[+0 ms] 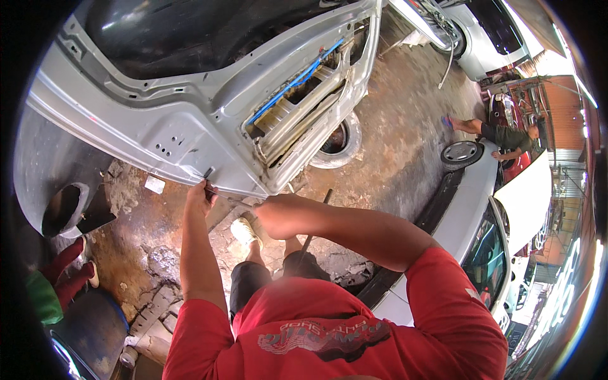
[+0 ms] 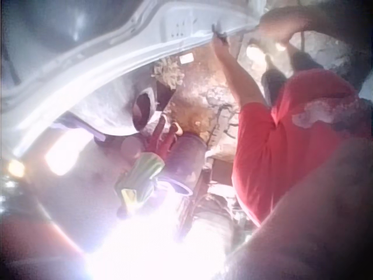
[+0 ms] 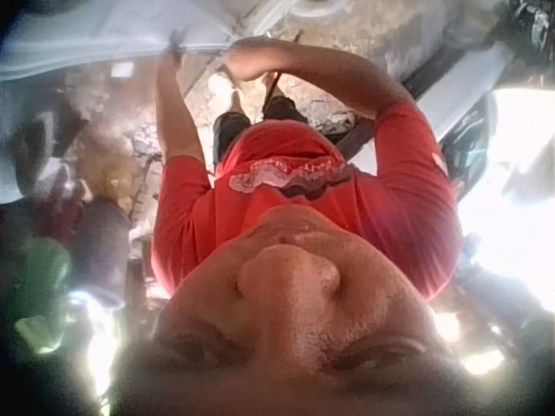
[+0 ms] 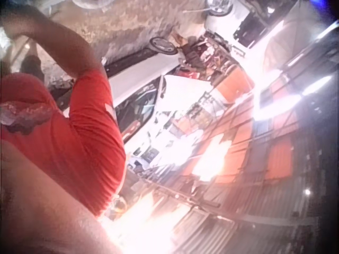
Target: The person uses a screwdriver to remove screws from the interior frame of a car door. They then detach the door handle mechanism and remove the door panel, placing it on the floor.
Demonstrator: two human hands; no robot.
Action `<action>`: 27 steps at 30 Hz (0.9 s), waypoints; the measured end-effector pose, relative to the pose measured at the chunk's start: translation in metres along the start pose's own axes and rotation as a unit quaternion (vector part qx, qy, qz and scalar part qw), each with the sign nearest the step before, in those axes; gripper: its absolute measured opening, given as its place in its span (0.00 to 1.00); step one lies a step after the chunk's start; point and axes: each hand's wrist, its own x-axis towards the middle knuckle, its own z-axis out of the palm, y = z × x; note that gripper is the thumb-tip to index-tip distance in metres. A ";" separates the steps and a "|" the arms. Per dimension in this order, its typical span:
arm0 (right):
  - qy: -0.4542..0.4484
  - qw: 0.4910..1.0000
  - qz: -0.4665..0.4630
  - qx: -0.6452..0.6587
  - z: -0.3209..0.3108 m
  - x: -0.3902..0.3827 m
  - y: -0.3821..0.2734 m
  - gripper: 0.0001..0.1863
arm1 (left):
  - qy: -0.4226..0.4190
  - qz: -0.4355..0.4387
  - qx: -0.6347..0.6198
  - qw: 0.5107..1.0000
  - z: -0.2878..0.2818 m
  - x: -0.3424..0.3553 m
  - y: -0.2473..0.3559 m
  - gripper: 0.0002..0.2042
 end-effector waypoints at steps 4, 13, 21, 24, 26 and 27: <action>0.019 1.000 -0.001 -0.004 0.004 0.003 -0.001 0.13 | 0.018 -0.002 -0.008 1.000 0.002 0.008 -0.004 0.14; -0.114 0.960 -0.087 -0.240 -0.078 0.056 -0.054 0.11 | -0.047 -0.008 -0.054 0.997 -0.025 0.077 -0.005 0.14; -0.043 0.967 -0.135 -0.210 -0.045 0.033 -0.024 0.08 | -0.096 -0.015 -0.132 0.986 -0.025 0.042 -0.009 0.13; 0.097 0.995 0.006 0.012 0.013 -0.001 0.015 0.25 | 0.020 -0.024 -0.115 0.993 -0.003 0.022 -0.006 0.13; 0.158 0.985 0.028 0.070 0.037 -0.015 0.024 0.29 | -0.014 -0.036 -0.103 0.994 0.001 0.014 -0.002 0.12; 0.155 0.984 0.030 0.076 0.039 -0.017 0.020 0.28 | 0.003 -0.041 -0.084 0.996 0.002 0.012 0.001 0.13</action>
